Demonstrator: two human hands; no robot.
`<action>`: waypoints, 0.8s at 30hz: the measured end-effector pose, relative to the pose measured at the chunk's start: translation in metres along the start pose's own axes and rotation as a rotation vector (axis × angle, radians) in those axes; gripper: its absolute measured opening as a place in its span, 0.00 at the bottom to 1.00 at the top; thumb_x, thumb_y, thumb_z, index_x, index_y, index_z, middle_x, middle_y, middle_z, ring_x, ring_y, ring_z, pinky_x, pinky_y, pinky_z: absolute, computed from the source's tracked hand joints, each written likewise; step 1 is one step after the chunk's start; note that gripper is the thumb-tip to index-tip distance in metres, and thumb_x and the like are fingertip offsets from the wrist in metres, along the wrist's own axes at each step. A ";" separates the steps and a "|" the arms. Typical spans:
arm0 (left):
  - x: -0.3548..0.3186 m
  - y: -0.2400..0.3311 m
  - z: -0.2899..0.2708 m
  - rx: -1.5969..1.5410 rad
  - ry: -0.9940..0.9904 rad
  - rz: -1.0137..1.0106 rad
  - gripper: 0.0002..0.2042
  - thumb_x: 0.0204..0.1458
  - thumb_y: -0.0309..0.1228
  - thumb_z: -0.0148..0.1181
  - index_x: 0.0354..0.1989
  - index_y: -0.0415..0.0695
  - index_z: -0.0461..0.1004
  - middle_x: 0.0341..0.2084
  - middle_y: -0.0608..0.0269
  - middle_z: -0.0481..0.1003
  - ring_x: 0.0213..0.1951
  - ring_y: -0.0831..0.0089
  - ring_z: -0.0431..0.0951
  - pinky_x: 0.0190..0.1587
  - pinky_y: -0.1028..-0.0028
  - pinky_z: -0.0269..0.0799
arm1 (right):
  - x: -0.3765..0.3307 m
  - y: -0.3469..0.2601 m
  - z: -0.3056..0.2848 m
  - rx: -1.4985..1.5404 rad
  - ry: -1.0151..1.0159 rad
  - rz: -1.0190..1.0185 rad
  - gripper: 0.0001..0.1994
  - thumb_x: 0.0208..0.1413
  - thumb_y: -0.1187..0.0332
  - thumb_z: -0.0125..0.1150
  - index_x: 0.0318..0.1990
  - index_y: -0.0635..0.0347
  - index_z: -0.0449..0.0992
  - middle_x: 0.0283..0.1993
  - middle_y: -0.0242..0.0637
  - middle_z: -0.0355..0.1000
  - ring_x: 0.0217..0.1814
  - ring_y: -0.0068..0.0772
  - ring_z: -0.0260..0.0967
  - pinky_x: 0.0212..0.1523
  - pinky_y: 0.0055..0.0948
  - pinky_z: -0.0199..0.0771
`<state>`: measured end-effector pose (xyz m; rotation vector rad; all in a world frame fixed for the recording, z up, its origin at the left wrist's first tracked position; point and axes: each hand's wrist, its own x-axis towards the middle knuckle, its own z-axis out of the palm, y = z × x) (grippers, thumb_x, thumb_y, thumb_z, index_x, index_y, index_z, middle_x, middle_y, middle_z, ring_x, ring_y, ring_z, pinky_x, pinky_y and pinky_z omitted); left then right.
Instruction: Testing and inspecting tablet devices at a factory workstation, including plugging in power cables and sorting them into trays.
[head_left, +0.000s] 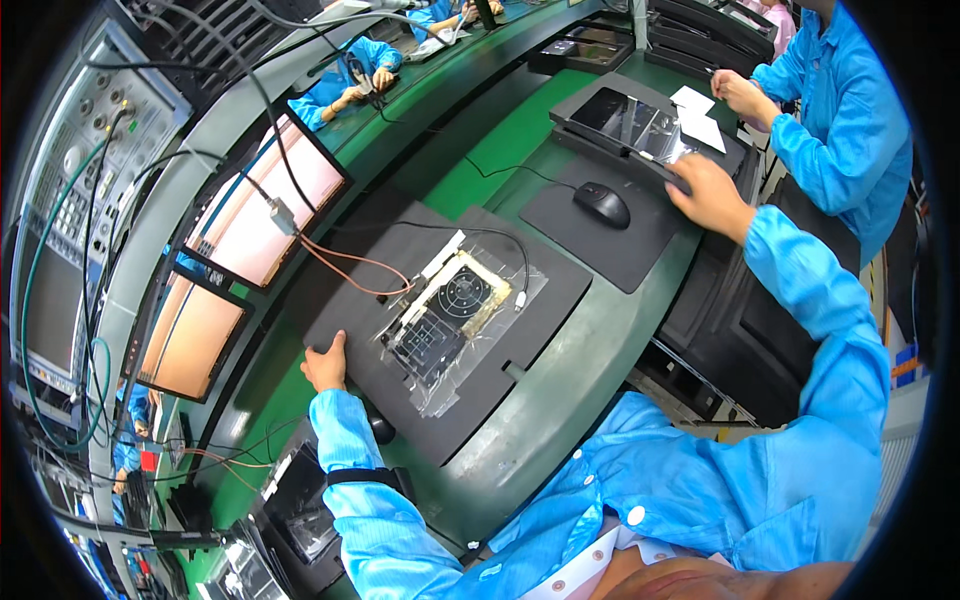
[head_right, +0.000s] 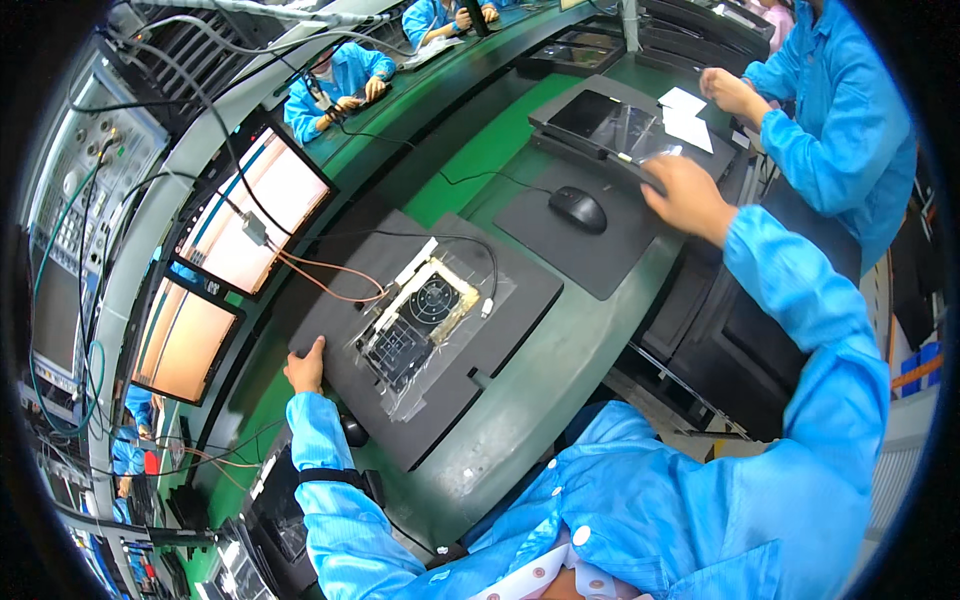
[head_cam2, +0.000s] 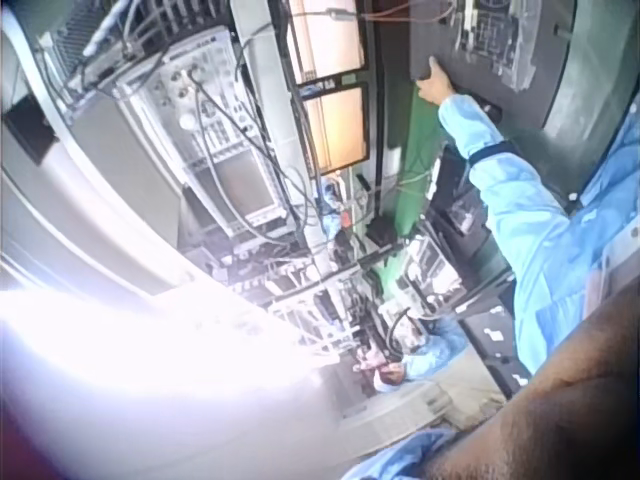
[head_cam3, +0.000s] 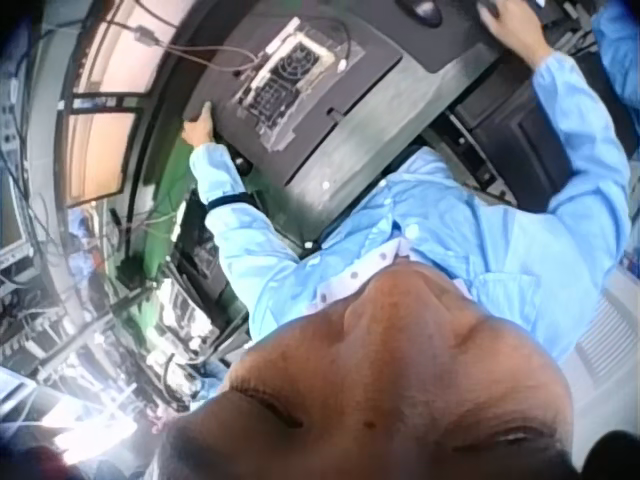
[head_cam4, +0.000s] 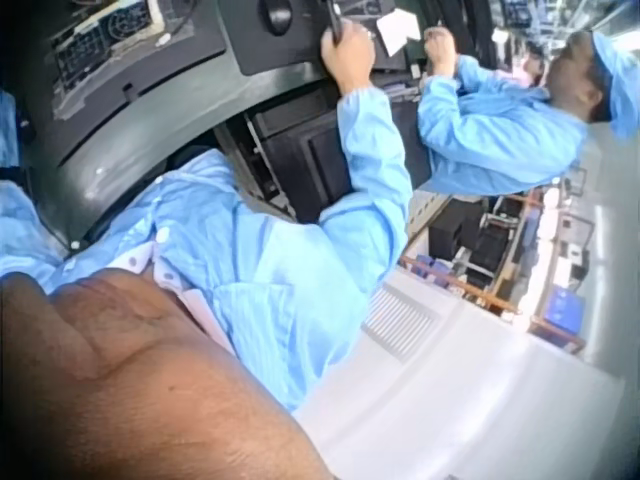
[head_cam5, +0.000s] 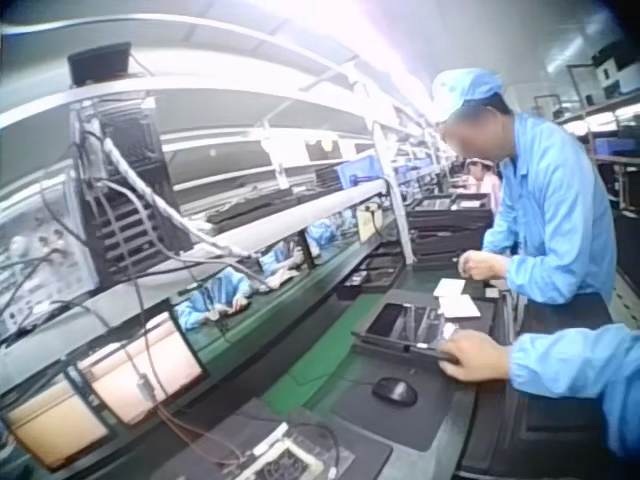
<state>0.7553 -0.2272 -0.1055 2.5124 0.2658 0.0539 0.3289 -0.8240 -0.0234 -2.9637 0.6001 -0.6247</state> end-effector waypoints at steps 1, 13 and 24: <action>-0.003 0.002 0.003 0.022 0.004 -0.027 0.50 0.53 0.57 0.75 0.78 0.37 0.64 0.76 0.36 0.62 0.77 0.42 0.63 0.78 0.52 0.59 | 0.022 0.010 0.011 -0.046 0.051 -0.009 0.28 0.62 0.57 0.70 0.65 0.63 0.76 0.69 0.55 0.73 0.70 0.59 0.71 0.71 0.51 0.70; -0.234 0.053 -0.051 -0.648 -0.354 0.525 0.20 0.69 0.32 0.67 0.65 0.36 0.78 0.59 0.54 0.82 0.60 0.66 0.82 0.66 0.68 0.74 | 0.086 0.006 0.077 -0.329 0.087 -0.008 0.27 0.67 0.63 0.65 0.69 0.68 0.71 0.65 0.56 0.76 0.67 0.56 0.76 0.64 0.50 0.78; -0.415 0.135 0.032 -1.301 -0.740 0.212 0.33 0.72 0.40 0.63 0.78 0.33 0.63 0.72 0.47 0.70 0.75 0.59 0.69 0.75 0.62 0.67 | -0.047 -0.201 -0.029 0.382 0.372 -1.006 0.14 0.59 0.72 0.68 0.53 0.64 0.82 0.52 0.45 0.83 0.54 0.51 0.84 0.53 0.44 0.86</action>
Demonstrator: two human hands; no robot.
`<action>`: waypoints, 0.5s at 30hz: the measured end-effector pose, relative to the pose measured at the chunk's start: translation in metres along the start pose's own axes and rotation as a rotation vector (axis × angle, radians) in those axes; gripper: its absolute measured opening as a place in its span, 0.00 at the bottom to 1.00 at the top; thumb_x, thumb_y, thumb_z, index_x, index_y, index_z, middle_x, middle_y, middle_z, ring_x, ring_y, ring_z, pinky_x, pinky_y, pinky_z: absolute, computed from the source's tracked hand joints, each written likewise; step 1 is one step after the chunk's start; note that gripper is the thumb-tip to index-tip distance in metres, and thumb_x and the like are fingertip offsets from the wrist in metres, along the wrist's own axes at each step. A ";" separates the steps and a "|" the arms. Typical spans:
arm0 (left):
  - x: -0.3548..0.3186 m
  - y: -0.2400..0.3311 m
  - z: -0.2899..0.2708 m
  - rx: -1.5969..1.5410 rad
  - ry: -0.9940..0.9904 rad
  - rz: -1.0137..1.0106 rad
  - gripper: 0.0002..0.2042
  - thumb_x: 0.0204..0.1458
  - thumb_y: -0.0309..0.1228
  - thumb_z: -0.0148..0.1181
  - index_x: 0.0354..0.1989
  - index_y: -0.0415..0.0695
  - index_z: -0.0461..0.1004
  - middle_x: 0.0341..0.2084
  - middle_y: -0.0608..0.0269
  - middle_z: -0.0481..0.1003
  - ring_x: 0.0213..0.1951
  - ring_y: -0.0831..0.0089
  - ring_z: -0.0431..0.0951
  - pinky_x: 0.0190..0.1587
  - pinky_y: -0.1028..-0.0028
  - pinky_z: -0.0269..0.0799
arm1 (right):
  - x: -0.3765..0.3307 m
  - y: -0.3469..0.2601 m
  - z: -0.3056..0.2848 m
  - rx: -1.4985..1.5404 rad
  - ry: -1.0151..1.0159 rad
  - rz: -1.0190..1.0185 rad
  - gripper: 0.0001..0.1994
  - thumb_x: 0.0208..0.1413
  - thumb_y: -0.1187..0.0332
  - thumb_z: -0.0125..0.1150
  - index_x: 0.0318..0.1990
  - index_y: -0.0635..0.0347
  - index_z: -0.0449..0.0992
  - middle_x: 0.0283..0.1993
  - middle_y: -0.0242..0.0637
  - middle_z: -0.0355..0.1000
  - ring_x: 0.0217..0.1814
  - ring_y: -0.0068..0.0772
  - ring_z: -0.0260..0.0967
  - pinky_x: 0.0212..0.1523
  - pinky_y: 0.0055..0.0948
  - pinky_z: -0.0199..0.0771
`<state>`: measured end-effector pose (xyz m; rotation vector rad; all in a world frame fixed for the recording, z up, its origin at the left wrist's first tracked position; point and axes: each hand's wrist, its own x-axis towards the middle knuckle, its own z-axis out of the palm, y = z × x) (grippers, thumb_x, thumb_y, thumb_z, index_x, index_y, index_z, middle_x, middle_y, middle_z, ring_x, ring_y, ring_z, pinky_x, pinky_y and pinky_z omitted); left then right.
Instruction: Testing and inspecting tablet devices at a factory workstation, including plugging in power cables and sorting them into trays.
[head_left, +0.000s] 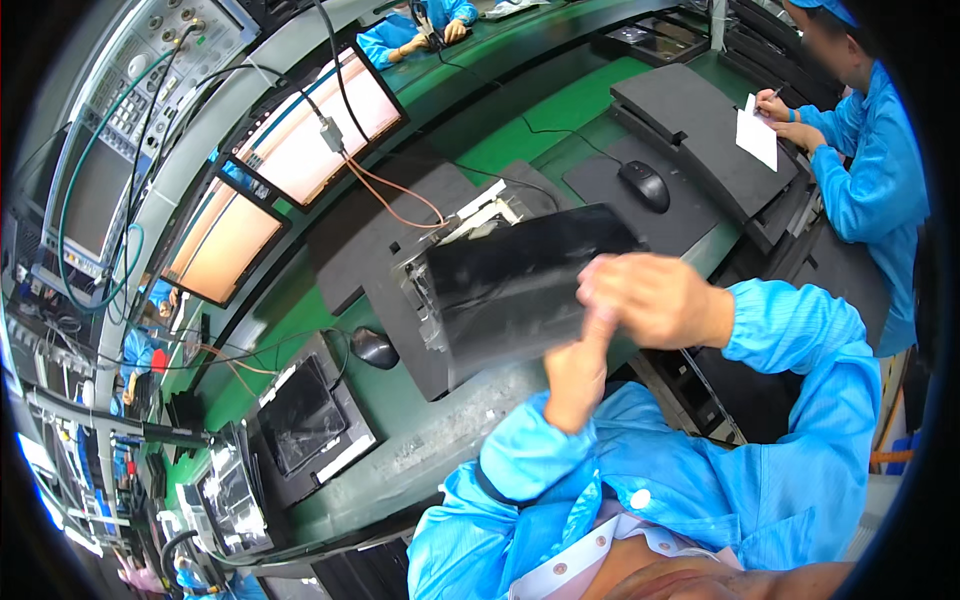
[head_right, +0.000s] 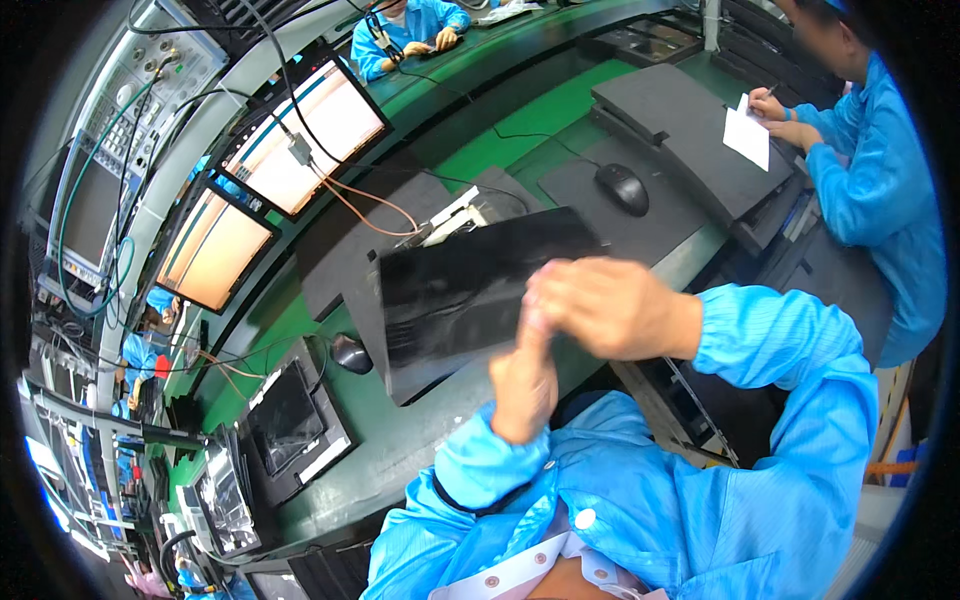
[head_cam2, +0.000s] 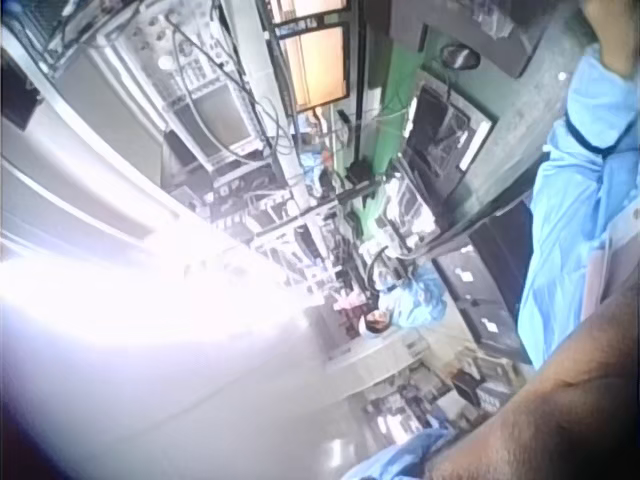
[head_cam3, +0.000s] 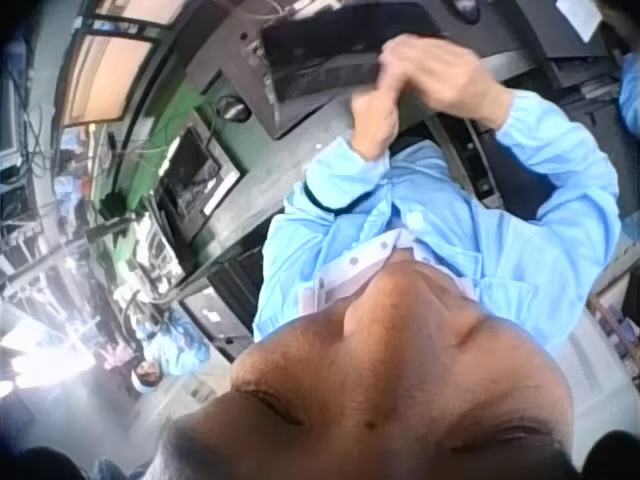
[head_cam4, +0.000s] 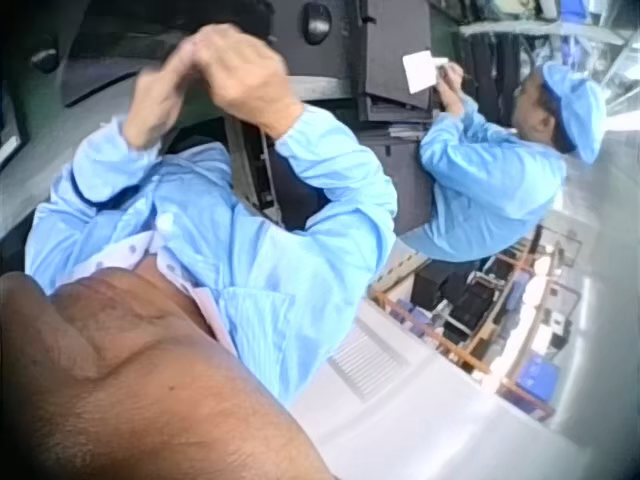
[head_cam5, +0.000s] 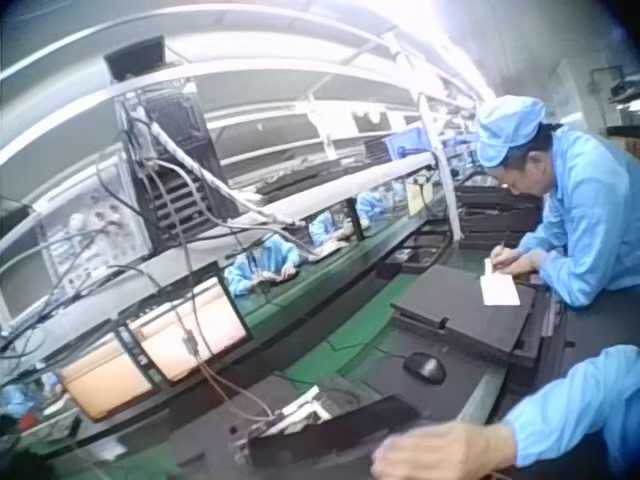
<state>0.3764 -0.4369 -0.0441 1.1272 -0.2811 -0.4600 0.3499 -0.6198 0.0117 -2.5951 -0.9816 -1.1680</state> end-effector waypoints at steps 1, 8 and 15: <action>-0.012 -0.005 -0.001 -0.162 0.303 -0.008 0.21 0.73 0.38 0.61 0.65 0.34 0.78 0.63 0.54 0.79 0.66 0.67 0.78 0.69 0.66 0.72 | 0.003 0.003 0.010 0.226 -0.022 -0.045 0.13 0.61 0.69 0.68 0.52 0.63 0.82 0.53 0.45 0.83 0.55 0.51 0.83 0.55 0.45 0.85; -0.079 0.030 -0.155 -0.460 0.407 0.152 0.17 0.67 0.22 0.62 0.63 0.39 0.76 0.60 0.56 0.80 0.63 0.61 0.79 0.72 0.55 0.71 | -0.008 0.075 0.116 0.095 -0.159 0.104 0.11 0.70 0.64 0.63 0.54 0.55 0.83 0.55 0.39 0.82 0.63 0.50 0.75 0.68 0.46 0.72; -0.115 0.030 -0.218 -0.731 0.428 0.320 0.18 0.66 0.24 0.62 0.64 0.40 0.77 0.61 0.56 0.81 0.65 0.58 0.79 0.73 0.52 0.71 | 0.032 0.016 0.102 0.752 -0.438 0.439 0.16 0.74 0.64 0.61 0.63 0.60 0.81 0.52 0.45 0.81 0.53 0.49 0.79 0.61 0.43 0.76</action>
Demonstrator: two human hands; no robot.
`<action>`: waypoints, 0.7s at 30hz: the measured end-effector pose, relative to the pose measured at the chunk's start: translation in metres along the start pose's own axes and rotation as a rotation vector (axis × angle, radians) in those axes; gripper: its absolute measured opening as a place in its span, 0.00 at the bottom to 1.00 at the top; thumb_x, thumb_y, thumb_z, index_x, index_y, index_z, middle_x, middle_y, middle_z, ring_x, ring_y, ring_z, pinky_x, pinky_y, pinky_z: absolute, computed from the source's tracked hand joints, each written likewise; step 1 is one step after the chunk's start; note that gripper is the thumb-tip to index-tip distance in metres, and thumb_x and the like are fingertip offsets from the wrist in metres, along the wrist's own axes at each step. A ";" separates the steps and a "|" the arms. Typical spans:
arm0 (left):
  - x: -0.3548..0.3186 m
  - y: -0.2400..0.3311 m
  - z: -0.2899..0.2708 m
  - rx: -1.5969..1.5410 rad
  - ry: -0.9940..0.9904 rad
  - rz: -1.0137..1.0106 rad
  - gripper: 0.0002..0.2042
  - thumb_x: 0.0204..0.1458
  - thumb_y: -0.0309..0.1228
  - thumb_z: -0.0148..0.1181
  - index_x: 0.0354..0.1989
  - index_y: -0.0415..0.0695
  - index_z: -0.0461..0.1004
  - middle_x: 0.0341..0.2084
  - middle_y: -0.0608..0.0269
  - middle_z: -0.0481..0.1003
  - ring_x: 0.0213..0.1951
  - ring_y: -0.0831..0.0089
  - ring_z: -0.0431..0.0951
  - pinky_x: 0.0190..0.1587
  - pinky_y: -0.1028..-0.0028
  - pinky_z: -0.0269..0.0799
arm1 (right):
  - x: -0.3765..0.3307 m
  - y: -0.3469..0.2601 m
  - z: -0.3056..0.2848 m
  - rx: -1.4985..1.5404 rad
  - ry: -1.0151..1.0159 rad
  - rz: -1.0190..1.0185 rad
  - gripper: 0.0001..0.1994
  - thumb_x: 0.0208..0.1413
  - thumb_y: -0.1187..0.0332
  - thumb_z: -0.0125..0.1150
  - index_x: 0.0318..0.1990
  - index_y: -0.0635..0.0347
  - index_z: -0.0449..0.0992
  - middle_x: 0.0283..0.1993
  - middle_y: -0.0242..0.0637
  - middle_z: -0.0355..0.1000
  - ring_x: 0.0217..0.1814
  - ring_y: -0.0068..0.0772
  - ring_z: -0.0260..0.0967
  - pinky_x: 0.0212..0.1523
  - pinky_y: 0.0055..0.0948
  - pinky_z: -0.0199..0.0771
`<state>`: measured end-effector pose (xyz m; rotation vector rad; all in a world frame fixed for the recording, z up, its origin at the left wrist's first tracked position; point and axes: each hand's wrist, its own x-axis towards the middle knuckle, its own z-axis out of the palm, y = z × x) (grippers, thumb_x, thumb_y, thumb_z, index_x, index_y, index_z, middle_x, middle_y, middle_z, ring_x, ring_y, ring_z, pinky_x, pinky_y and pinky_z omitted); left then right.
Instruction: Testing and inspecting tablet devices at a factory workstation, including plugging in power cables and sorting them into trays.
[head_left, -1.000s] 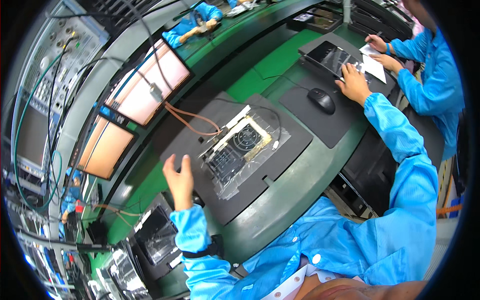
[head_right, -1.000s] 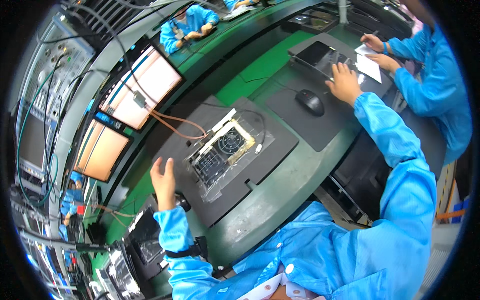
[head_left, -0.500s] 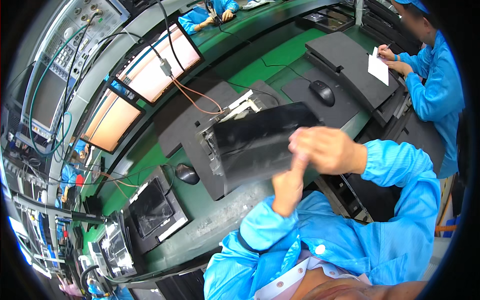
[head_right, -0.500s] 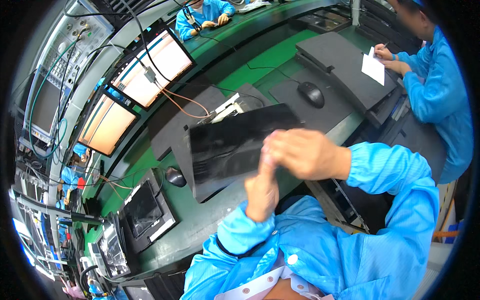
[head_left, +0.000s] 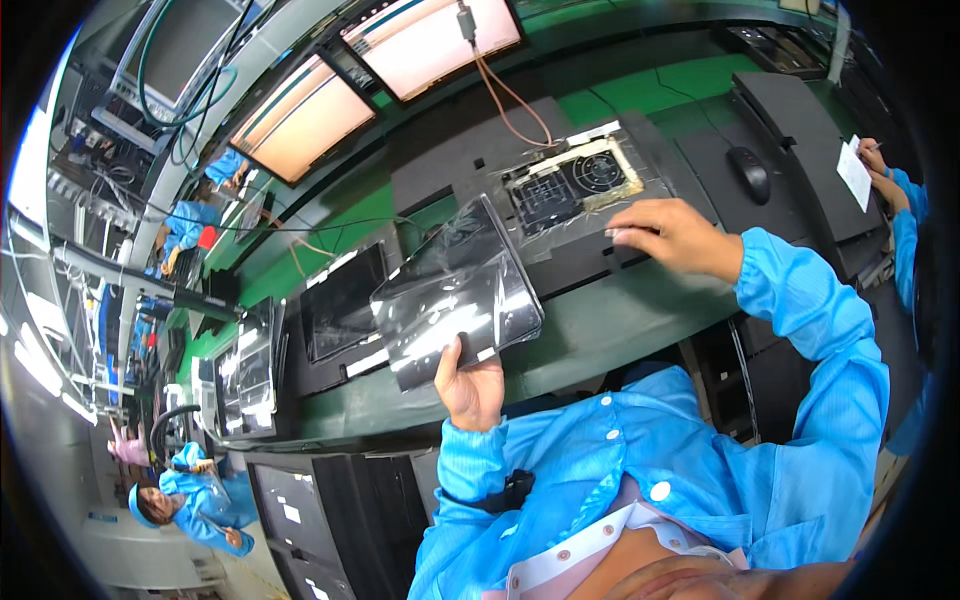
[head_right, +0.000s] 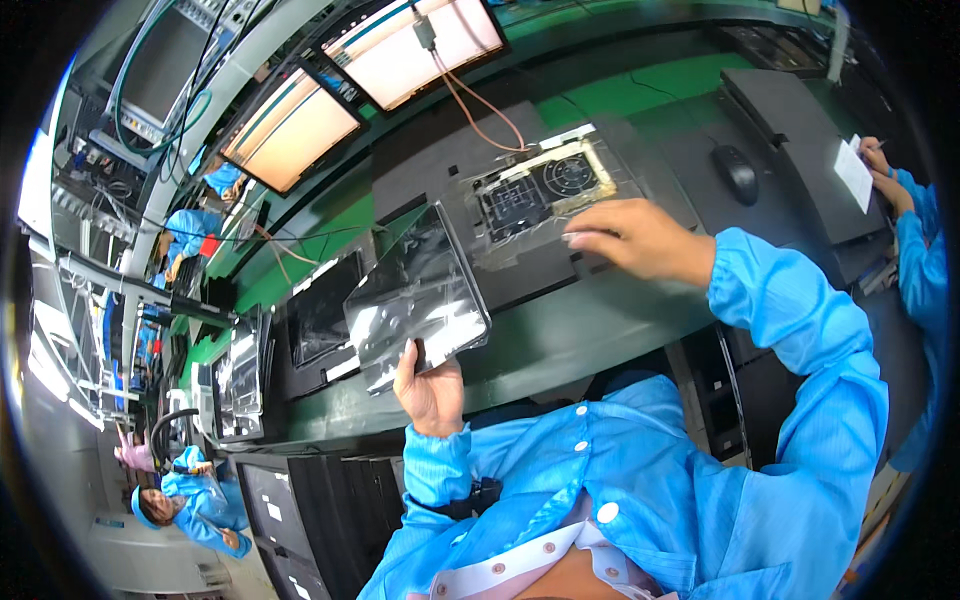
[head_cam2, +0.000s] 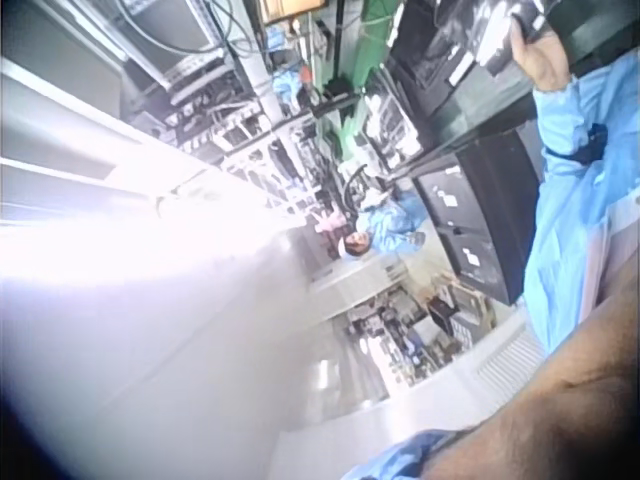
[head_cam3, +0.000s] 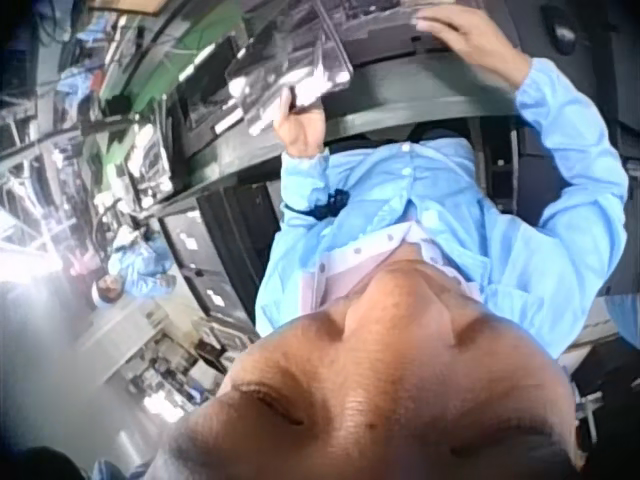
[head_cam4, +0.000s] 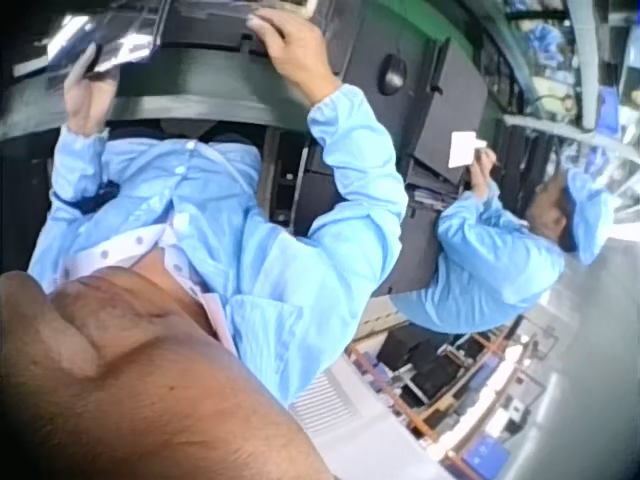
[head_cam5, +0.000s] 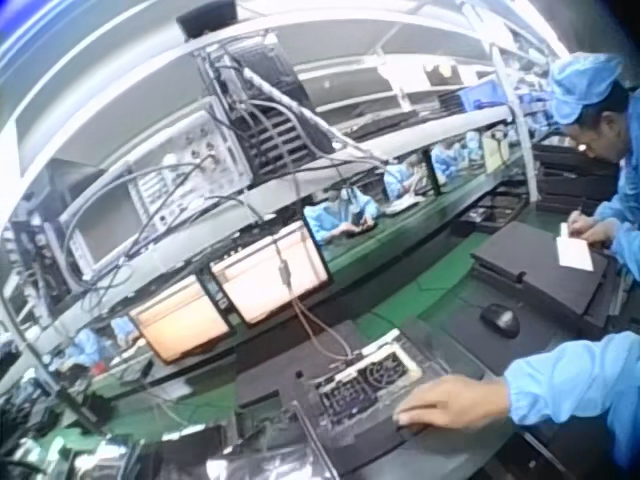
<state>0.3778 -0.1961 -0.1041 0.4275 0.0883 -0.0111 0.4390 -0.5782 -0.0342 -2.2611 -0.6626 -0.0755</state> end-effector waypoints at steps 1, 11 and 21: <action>0.003 0.000 -0.002 -0.065 -0.015 -0.003 0.18 0.65 0.23 0.62 0.63 0.41 0.77 0.61 0.55 0.81 0.64 0.58 0.80 0.72 0.52 0.73 | 0.006 -0.020 0.007 0.130 0.024 -0.055 0.17 0.74 0.64 0.61 0.63 0.61 0.81 0.51 0.46 0.81 0.51 0.50 0.80 0.59 0.43 0.77; 0.007 -0.002 0.007 -0.087 -0.080 -0.054 0.20 0.68 0.26 0.59 0.66 0.35 0.75 0.63 0.47 0.80 0.64 0.51 0.81 0.69 0.46 0.77 | 0.042 -0.093 0.032 0.373 0.050 -0.012 0.12 0.73 0.65 0.65 0.56 0.63 0.81 0.44 0.39 0.82 0.45 0.30 0.79 0.48 0.33 0.79; 0.004 -0.004 0.002 0.013 -0.087 -0.080 0.19 0.66 0.25 0.60 0.65 0.38 0.75 0.62 0.50 0.80 0.66 0.53 0.79 0.71 0.45 0.74 | 0.038 -0.075 0.032 0.363 0.083 -0.044 0.12 0.71 0.65 0.66 0.52 0.64 0.82 0.42 0.46 0.83 0.44 0.42 0.83 0.46 0.38 0.80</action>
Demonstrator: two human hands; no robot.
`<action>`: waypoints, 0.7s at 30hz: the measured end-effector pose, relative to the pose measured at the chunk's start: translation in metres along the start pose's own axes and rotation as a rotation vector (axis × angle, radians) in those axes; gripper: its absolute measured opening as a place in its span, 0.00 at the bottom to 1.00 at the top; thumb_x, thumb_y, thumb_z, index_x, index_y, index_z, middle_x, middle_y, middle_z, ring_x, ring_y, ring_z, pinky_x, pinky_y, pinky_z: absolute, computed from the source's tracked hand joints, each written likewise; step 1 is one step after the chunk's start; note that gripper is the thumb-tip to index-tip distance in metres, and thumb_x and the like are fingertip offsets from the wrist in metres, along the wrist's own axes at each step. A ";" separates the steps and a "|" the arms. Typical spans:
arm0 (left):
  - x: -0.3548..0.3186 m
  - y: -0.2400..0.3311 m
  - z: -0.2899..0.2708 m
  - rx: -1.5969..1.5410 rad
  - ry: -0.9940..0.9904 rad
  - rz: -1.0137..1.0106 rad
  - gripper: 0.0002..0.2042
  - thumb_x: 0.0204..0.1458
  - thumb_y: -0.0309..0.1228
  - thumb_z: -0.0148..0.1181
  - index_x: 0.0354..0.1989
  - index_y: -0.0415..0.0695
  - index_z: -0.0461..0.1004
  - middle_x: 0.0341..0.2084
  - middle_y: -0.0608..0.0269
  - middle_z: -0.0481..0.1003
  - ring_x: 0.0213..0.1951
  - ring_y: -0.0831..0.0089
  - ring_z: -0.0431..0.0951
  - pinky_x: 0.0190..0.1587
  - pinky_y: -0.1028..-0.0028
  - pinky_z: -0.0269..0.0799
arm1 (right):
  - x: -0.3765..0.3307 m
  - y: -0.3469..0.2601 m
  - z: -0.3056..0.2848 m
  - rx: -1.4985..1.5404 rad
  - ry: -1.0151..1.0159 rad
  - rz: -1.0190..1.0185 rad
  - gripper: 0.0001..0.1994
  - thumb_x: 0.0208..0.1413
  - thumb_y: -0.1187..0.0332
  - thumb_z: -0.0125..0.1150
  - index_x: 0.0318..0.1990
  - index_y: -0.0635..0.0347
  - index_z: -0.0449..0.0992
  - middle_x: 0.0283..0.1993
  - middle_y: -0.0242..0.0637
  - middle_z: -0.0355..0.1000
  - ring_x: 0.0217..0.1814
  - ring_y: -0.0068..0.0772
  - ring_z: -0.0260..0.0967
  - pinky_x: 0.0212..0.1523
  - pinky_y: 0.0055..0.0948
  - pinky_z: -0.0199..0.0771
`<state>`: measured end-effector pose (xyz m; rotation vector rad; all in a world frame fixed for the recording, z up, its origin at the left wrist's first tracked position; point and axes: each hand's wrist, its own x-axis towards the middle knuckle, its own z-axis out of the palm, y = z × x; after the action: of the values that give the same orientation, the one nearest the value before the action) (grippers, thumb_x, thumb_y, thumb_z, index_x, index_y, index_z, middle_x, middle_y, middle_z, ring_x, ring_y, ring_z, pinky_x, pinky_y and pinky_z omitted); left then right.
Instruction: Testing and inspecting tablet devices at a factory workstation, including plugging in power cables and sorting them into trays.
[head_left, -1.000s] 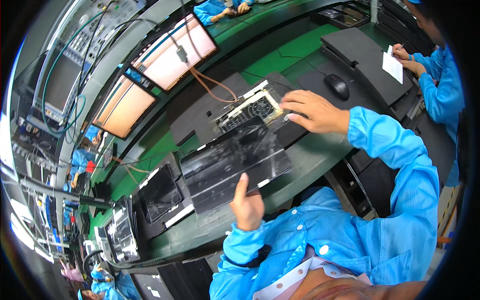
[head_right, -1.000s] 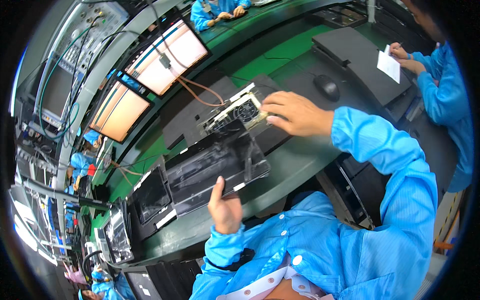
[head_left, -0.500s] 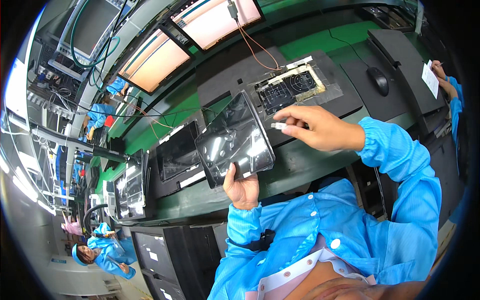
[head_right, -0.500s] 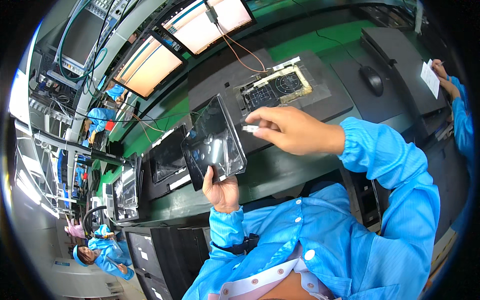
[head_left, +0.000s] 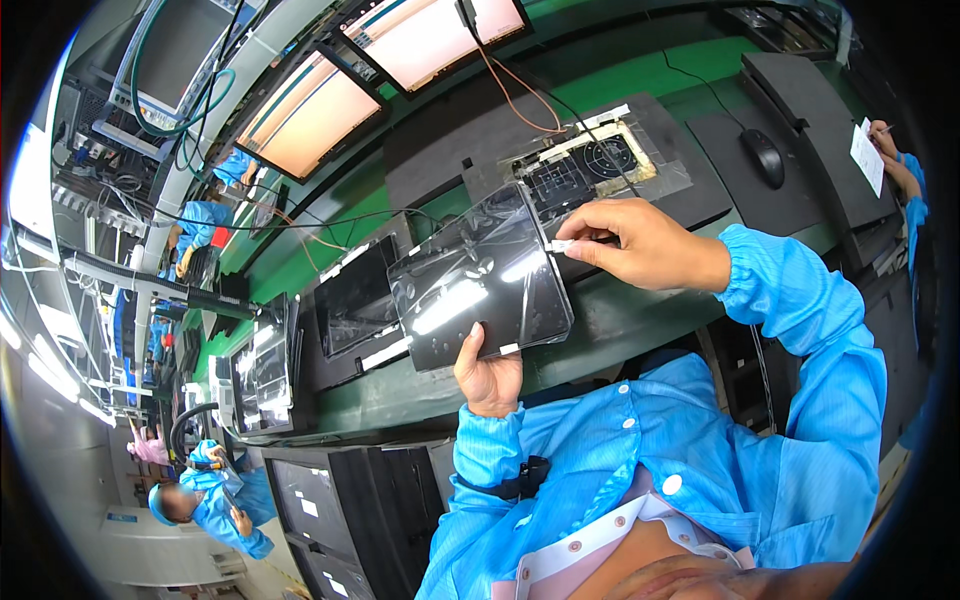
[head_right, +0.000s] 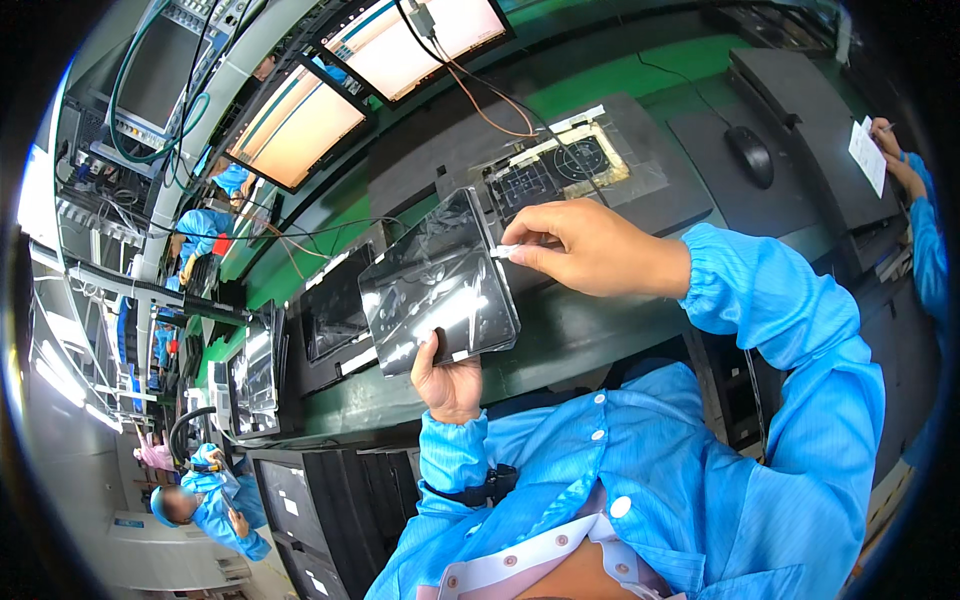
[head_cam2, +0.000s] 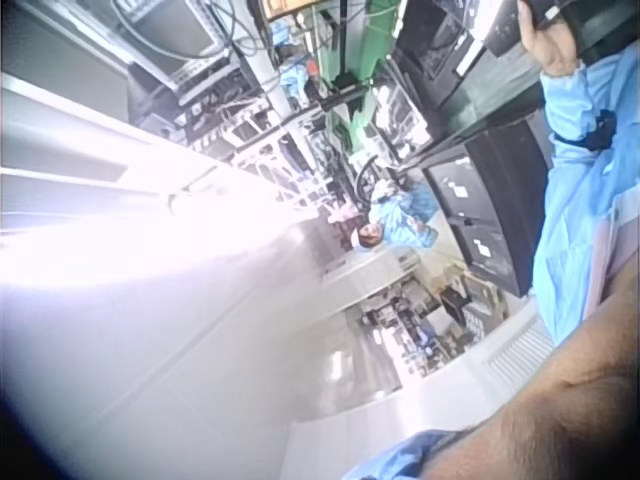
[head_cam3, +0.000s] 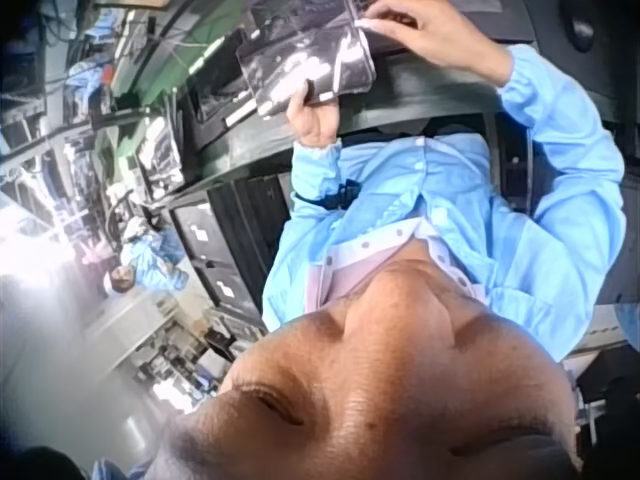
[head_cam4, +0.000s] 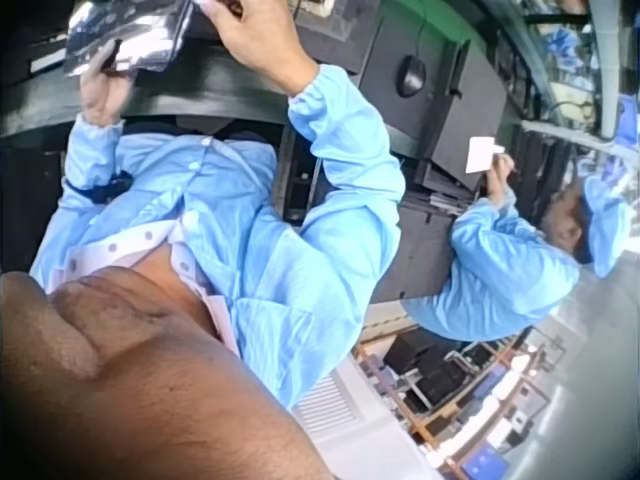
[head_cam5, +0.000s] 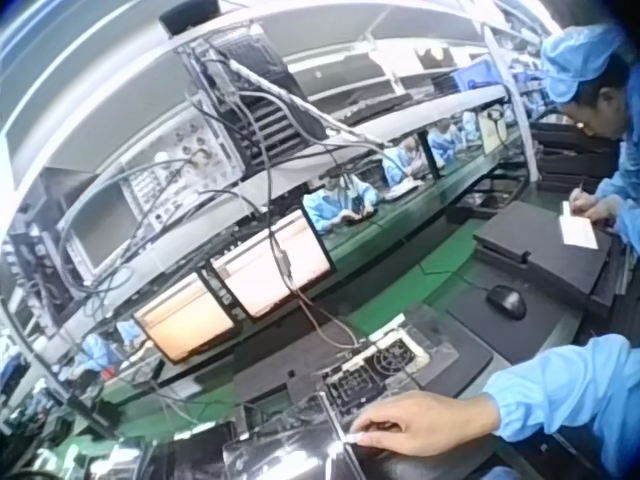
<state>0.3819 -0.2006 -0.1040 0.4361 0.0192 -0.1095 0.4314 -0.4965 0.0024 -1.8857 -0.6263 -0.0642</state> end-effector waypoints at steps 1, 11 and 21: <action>0.000 -0.001 0.000 -0.015 -0.019 -0.006 0.19 0.66 0.25 0.60 0.65 0.38 0.75 0.61 0.50 0.80 0.66 0.53 0.79 0.71 0.45 0.75 | -0.001 -0.001 -0.001 -0.013 -0.009 0.005 0.12 0.71 0.64 0.66 0.52 0.64 0.82 0.43 0.46 0.84 0.44 0.42 0.83 0.46 0.38 0.80; 0.002 -0.006 0.018 0.170 0.041 -0.121 0.14 0.68 0.27 0.61 0.60 0.39 0.79 0.56 0.55 0.83 0.62 0.57 0.81 0.69 0.54 0.74 | 0.005 0.003 -0.039 -0.125 -0.260 0.017 0.09 0.69 0.69 0.66 0.49 0.66 0.82 0.46 0.46 0.84 0.49 0.45 0.82 0.53 0.39 0.81; 0.094 -0.123 0.088 0.069 -0.033 -0.336 0.12 0.70 0.31 0.62 0.55 0.38 0.80 0.55 0.56 0.83 0.57 0.62 0.82 0.66 0.58 0.76 | -0.023 0.040 -0.135 -0.681 -0.192 0.034 0.43 0.51 0.41 0.80 0.67 0.64 0.75 0.65 0.51 0.75 0.69 0.55 0.71 0.72 0.51 0.66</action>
<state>0.4616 -0.3585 -0.0799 0.4971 0.0564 -0.4490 0.4624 -0.6350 0.0146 -2.5819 -0.7642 -0.0816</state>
